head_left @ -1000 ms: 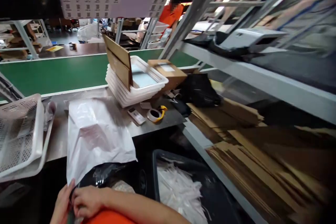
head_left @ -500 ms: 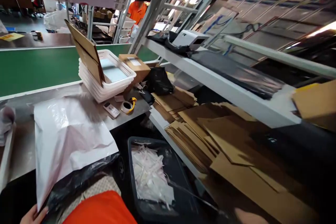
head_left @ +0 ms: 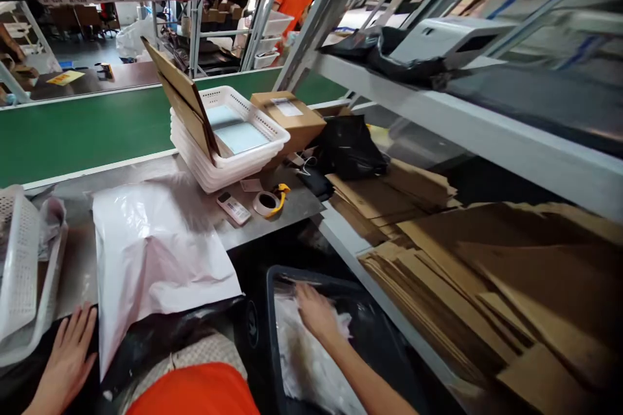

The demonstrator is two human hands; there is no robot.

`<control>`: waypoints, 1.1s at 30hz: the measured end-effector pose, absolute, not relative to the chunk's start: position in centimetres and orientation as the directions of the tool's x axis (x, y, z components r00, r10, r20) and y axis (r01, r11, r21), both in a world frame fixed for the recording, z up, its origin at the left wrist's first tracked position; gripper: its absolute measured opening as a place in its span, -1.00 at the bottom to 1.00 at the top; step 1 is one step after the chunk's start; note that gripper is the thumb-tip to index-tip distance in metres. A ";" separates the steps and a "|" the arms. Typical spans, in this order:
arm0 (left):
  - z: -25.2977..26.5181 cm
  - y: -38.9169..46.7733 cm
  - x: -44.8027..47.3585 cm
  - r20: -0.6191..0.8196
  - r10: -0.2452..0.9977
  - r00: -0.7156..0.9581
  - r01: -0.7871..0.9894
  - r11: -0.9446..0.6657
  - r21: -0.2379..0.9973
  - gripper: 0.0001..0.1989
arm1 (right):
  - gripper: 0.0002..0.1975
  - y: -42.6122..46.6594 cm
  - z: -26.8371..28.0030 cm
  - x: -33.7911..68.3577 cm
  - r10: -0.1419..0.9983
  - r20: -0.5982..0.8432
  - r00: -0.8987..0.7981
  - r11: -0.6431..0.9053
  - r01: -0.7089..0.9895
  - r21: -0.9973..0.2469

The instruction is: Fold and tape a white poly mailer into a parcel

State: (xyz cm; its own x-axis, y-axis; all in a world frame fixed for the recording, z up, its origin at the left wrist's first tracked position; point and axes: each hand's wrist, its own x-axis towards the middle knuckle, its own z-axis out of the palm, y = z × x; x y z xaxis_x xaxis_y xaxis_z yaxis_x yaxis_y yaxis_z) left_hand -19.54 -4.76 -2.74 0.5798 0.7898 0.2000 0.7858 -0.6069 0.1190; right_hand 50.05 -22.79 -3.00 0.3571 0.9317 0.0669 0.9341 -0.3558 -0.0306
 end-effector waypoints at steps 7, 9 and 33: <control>-2.0 -5.0 -17.3 0.119 0.512 0.851 0.525 -0.842 -0.128 -0.28 | -0.20 -11.9 -3.4 43.6 0.924 -0.115 -0.364 0.346 0.926 -0.149; -2.0 -5.2 -15.9 0.064 0.417 0.906 0.422 -0.896 -0.139 -0.28 | -0.19 -10.1 -3.6 42.9 0.844 -0.158 -0.512 0.459 0.844 -0.279; 8.3 1.5 -9.3 0.099 0.939 -0.328 0.272 -0.006 0.962 -0.43 | -0.56 1.0 7.5 39.5 0.973 0.195 0.125 0.116 0.466 -0.877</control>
State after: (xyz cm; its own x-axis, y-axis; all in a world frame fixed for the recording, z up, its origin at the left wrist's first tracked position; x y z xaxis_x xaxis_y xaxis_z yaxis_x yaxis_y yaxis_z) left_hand -9.32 1.48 8.28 -0.3282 0.9394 0.0986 0.2719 -0.0060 0.9623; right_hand 39.54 1.01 7.50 0.1247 0.9728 0.1952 0.4662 0.1162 -0.8770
